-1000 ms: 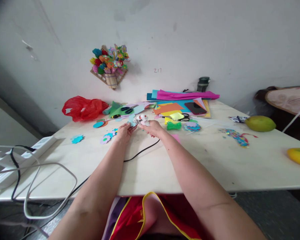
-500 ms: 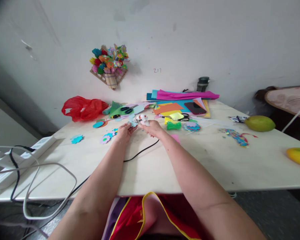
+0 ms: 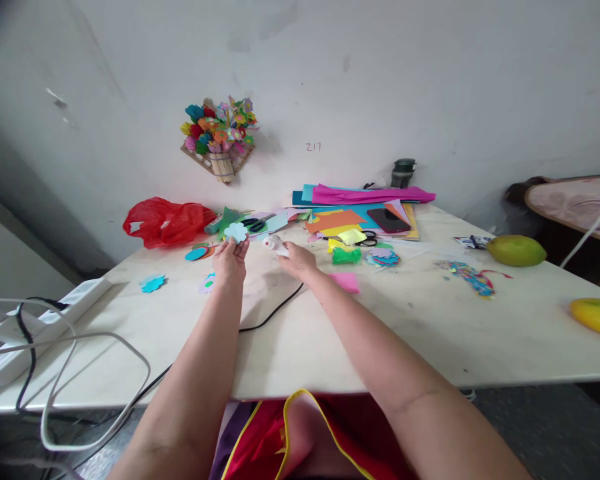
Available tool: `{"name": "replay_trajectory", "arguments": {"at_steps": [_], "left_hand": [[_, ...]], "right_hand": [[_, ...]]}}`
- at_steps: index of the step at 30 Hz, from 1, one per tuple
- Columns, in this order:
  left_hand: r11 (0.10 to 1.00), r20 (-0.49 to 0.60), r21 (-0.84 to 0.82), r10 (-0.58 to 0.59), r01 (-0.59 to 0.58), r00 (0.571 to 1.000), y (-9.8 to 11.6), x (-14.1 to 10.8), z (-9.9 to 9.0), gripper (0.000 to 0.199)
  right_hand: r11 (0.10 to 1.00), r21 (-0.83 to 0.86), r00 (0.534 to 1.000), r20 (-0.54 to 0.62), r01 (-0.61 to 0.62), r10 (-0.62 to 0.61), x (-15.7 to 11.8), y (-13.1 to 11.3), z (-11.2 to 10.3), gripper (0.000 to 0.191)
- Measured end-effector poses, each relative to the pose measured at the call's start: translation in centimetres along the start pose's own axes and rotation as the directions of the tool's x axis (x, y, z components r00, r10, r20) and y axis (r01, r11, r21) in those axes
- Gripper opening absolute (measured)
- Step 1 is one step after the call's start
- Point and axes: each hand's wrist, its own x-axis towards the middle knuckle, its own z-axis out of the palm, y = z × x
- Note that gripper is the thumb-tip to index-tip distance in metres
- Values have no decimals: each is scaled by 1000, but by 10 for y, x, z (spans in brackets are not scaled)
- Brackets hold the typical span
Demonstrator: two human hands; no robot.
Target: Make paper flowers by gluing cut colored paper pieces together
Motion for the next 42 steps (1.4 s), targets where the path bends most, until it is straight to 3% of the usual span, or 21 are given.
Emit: {"name": "replay_trajectory", "arguments": {"at_steps": [3, 7, 10, 15, 20, 26, 30, 42], "left_hand": [[997, 26, 14, 69, -69, 997, 7, -1, 2, 5], [994, 89, 21, 103, -105, 991, 8, -4, 5, 11], [994, 135, 49, 88, -95, 987, 2, -10, 8, 18], [995, 195, 90, 14, -32, 981, -9, -20, 12, 27], [994, 193, 107, -26, 5, 981, -15, -22, 10, 28], [987, 212, 148, -96, 66, 973, -26, -26, 12, 23], [977, 216, 192, -133, 91, 967, -33, -29, 12, 21], [951, 291, 283, -208, 124, 934, -38, -34, 12, 21]], "right_hand": [[988, -133, 995, 75, 78, -69, 2, -12, 11, 40], [957, -237, 986, 41, 168, -163, 6, -28, 24, 39], [941, -293, 986, 74, 167, -152, 9, -38, 34, 34], [914, -319, 968, 55, 250, -245, 12, -46, 45, 34], [936, -292, 977, -19, 196, -211, 13, -25, 20, 38], [946, -323, 1000, -30, -10, 0, 11, 32, -21, 32], [936, -351, 1000, 1, -21, 23, 6, 46, -20, 33], [861, -493, 990, 15, 127, -138, 2, 42, -7, 29]]}}
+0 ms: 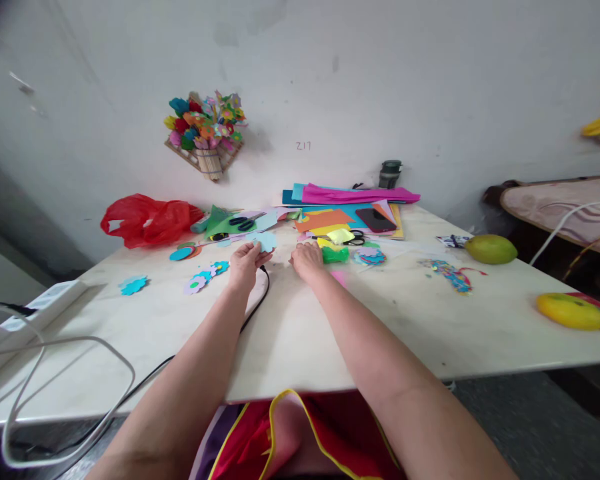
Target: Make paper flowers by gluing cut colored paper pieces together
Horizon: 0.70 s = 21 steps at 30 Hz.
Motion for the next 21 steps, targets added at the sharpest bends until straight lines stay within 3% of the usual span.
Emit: {"name": "replay_trajectory", "arguments": {"at_steps": [6, 10, 13, 16, 18, 21], "left_hand": [[1000, 6, 20, -6, 5, 1000, -3, 3, -2, 21], [999, 28, 36, -11, 10, 1000, -1, 1, 0, 22], [999, 71, 50, -13, 10, 997, 0, -1, 1, 23], [998, 111, 64, -21, 14, 994, -1, -2, 0, 25], [997, 137, 69, -30, 21, 990, -3, -1, -1, 26], [997, 158, 79, -33, 20, 987, -4, -1, -2, 29]], "right_hand": [[999, 43, 1000, -2, -15, 15, 3, -3, 1, 25], [968, 213, 987, -65, -130, 147, 3, 1, 1, 21], [854, 480, 957, -91, -201, 276, 6, 8, 1, 17], [670, 731, 946, -115, -125, 302, 10, 14, -1, 15], [564, 822, 943, -123, -78, 310, 12, 14, -4, 14], [480, 877, 939, -144, -25, 311, 11, 11, -10, 11]]}}
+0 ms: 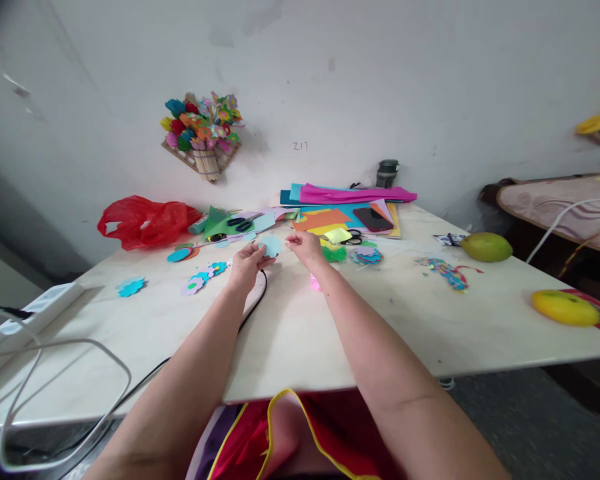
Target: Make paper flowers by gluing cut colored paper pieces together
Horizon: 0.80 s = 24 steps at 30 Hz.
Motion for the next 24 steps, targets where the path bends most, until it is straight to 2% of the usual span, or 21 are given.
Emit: {"name": "replay_trajectory", "arguments": {"at_steps": [4, 7, 11, 13, 19, 24], "left_hand": [[1000, 23, 27, -2, 2, 1000, 1, -1, 1, 35], [999, 17, 38, -7, 7, 1000, 2, -2, 2, 38], [999, 14, 46, -13, 12, 1000, 2, -2, 2, 39], [999, 23, 49, -10, 9, 1000, 1, -1, 1, 39], [999, 44, 52, -18, 16, 999, -1, 2, -2, 40], [998, 56, 60, -11, 8, 998, 0, 0, -2, 38]], "right_hand": [[995, 87, 999, -35, 40, -37, -2, -4, 1, 6], [989, 139, 997, -55, 54, -47, -1, -4, 2, 10], [987, 161, 998, -66, 29, -19, -1, -4, 0, 9], [988, 153, 998, -62, 25, -15, -2, -5, -2, 8], [996, 22, 992, -88, 91, -89, -4, -5, -4, 30], [996, 55, 994, -87, 76, -71, -1, 2, 1, 18]]}}
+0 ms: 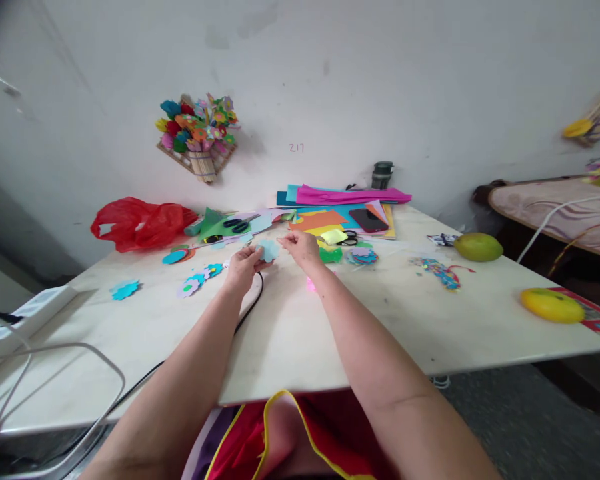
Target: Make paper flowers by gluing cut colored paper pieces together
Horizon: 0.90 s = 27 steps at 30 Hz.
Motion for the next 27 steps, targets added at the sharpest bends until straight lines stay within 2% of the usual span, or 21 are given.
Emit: {"name": "replay_trajectory", "arguments": {"at_steps": [4, 14, 16, 22, 24, 27], "left_hand": [[1000, 2, -4, 9, -9, 1000, 1, -1, 1, 39], [1000, -4, 1, -8, 8, 1000, -1, 0, 1, 38], [1000, 5, 2, -10, 10, 1000, -1, 0, 1, 38], [1000, -1, 19, -16, 16, 1000, 1, -2, 3, 37], [1000, 1, 17, -17, 17, 1000, 1, -2, 3, 37], [1000, 0, 15, -18, 18, 1000, 1, -3, 3, 35]], "right_hand": [[1000, -8, 1000, 3, -13, 13, 1, 1, 0, 9], [997, -76, 1000, -9, -6, 5, -3, -7, -6, 37], [994, -108, 1000, -1, 5, -5, -3, -6, -5, 35], [991, -137, 1000, -28, -1, -3, 0, -1, -1, 11], [991, -131, 1000, -14, 5, -7, 0, 0, -2, 12], [989, -143, 1000, -1, 30, -30, 0, -1, -3, 24]]}}
